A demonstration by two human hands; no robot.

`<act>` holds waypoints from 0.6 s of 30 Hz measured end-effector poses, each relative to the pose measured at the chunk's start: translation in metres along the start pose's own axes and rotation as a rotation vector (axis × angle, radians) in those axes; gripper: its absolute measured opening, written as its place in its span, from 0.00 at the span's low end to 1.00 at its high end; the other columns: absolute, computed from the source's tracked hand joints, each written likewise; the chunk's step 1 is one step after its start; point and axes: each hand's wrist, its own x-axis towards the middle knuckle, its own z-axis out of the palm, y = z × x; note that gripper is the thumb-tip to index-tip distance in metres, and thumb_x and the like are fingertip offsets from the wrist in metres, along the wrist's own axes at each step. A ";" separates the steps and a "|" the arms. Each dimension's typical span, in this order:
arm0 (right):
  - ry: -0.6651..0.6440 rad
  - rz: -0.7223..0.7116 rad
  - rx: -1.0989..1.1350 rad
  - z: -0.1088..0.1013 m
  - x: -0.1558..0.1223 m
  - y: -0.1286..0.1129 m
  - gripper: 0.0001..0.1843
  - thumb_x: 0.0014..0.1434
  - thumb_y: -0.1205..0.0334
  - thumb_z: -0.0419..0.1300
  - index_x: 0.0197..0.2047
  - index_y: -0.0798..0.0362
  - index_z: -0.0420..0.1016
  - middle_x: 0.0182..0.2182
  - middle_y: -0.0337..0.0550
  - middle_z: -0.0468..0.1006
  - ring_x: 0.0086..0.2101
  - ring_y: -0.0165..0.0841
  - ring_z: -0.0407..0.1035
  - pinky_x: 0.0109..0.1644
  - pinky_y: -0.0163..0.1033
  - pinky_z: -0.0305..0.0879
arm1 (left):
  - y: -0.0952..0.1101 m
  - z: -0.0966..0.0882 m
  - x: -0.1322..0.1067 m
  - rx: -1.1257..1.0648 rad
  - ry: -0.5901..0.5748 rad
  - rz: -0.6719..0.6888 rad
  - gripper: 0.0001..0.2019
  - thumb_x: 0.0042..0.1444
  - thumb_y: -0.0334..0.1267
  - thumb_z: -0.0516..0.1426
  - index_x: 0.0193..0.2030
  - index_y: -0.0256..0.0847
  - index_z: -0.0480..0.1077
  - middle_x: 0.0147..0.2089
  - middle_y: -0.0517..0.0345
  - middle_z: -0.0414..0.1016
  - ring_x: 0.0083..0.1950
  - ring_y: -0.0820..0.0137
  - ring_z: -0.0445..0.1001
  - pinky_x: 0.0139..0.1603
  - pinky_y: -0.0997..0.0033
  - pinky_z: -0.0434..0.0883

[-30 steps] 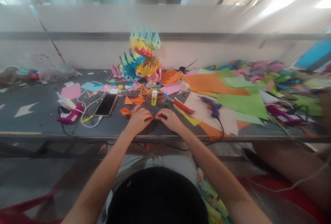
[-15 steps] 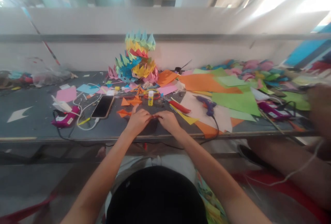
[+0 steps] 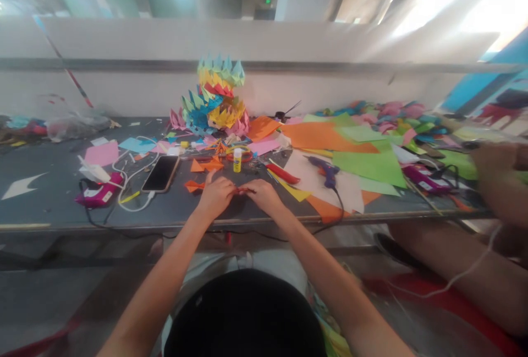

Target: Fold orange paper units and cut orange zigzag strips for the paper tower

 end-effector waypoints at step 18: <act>0.231 0.144 0.189 -0.001 0.005 0.007 0.15 0.53 0.65 0.56 0.45 0.53 0.71 0.40 0.46 0.76 0.40 0.36 0.70 0.46 0.43 0.65 | -0.003 -0.003 -0.003 -0.140 0.363 -0.111 0.09 0.60 0.37 0.52 0.39 0.42 0.74 0.33 0.59 0.78 0.36 0.70 0.74 0.57 0.58 0.56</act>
